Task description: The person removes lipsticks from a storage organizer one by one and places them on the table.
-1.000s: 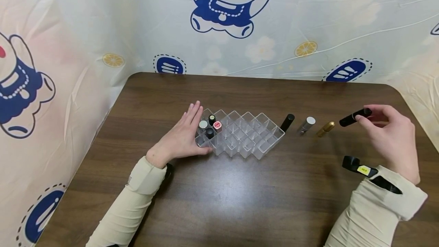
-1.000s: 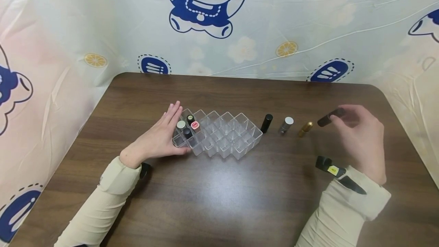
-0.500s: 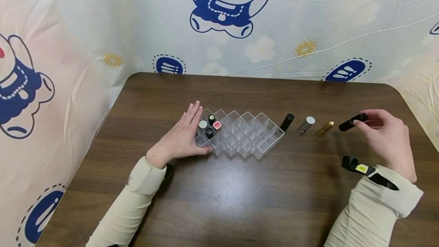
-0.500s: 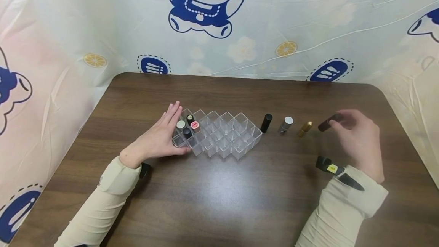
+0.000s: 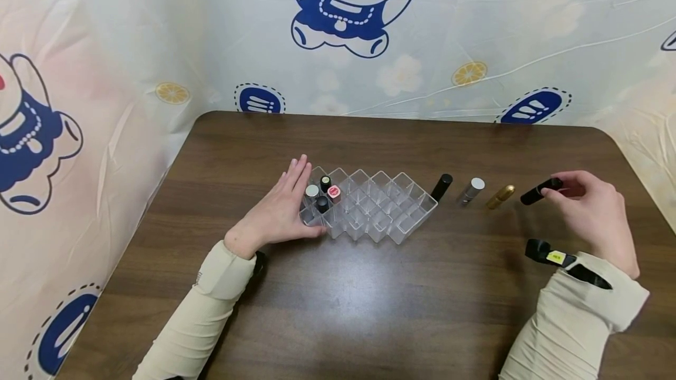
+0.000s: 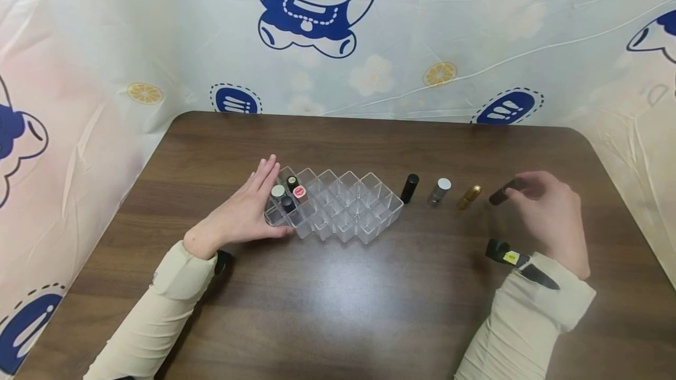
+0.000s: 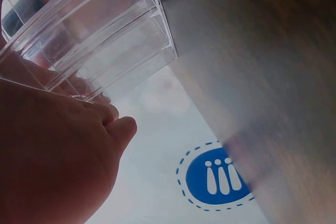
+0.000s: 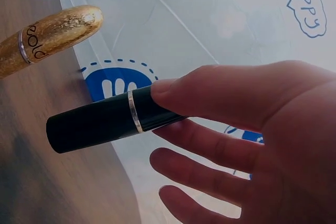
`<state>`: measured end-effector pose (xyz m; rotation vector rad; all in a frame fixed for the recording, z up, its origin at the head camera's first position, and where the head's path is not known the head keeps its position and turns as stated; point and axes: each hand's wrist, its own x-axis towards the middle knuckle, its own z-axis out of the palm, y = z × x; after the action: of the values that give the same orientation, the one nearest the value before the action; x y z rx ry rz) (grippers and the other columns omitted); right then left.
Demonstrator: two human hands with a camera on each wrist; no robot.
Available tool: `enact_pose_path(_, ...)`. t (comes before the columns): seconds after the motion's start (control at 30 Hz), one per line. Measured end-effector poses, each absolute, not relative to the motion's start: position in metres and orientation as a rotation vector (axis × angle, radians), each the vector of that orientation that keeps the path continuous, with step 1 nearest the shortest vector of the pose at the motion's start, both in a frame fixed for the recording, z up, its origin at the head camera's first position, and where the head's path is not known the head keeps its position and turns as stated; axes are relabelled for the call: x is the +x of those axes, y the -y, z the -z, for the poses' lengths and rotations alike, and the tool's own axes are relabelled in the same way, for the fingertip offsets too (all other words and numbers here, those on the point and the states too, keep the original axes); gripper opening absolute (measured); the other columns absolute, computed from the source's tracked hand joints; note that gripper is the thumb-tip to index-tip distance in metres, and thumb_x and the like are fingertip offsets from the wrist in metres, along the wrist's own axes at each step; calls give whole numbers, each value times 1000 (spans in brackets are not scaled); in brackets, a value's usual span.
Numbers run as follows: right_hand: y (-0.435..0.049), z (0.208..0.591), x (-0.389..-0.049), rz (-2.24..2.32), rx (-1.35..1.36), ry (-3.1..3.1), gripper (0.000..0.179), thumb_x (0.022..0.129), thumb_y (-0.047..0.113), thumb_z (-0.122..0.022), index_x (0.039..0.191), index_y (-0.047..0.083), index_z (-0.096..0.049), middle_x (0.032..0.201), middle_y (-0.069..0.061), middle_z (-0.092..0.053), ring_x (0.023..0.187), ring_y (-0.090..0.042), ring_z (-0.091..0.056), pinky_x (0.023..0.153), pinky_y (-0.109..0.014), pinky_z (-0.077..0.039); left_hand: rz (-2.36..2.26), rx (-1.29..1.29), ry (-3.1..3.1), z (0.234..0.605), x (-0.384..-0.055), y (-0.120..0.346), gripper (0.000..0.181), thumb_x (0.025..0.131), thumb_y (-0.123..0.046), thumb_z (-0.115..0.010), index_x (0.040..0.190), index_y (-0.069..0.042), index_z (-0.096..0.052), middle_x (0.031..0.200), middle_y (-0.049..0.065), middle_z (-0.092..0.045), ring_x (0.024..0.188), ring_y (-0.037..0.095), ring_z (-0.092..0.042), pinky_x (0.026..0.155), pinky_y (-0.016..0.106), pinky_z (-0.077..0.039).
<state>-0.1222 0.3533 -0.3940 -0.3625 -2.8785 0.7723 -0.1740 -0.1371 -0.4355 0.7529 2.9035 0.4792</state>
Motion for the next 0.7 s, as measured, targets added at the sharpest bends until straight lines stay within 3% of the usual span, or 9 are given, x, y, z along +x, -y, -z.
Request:
enact_pose_path(0.2,-357,398,-124,-785,-319,2885,42,93,31,-61,120,-2,-60,104,-22,-67,68,24,-34,64,-23,-36,-472,743,-2895,434,-175,137,124,70,-61,-74,155,-2,-4,163,8,12,151,30,4,122,47,-12)
enact_pose_path(0.3,-360,400,-125,-802,-290,2882,40,92,30,-63,117,-1,-61,89,-2,-69,67,25,-36,64,-22,-35,-461,745,-2898,434,-175,137,125,70,-61,-74,155,-2,-3,163,8,12,151,31,2,122,47,-12)
enact_pose_path(0.33,-360,401,-125,-805,-283,2883,39,92,30,-64,117,-1,-62,88,0,-69,67,25,-37,64,-22,-35,-460,746,-2898,434,-175,137,125,70,-61,-74,155,-2,-3,163,8,12,151,31,2,122,47,-12)
enact_pose_path(0.47,-360,402,-126,-803,-284,2912,41,93,32,-61,118,0,-61,95,-9,-69,69,23,-36,65,-23,-36,-461,749,-2899,435,-174,137,125,70,-60,-74,155,-2,-4,163,8,12,151,32,2,122,47,-12)
enact_pose_path(0.53,-360,403,-126,-804,-284,2921,42,93,33,-61,119,-1,-60,108,-25,-65,70,22,-36,65,-24,-36,-461,746,-2900,434,-174,136,125,70,-60,-74,155,-2,-4,163,9,11,151,32,2,122,47,-12)
enact_pose_path(0.7,-361,406,-127,-779,-269,2932,43,93,31,-60,120,-2,-60,110,-28,-65,69,23,-34,63,-23,-37,-454,749,-2903,434,-174,136,125,70,-60,-74,154,0,-4,163,9,12,151,32,2,122,47,-12)
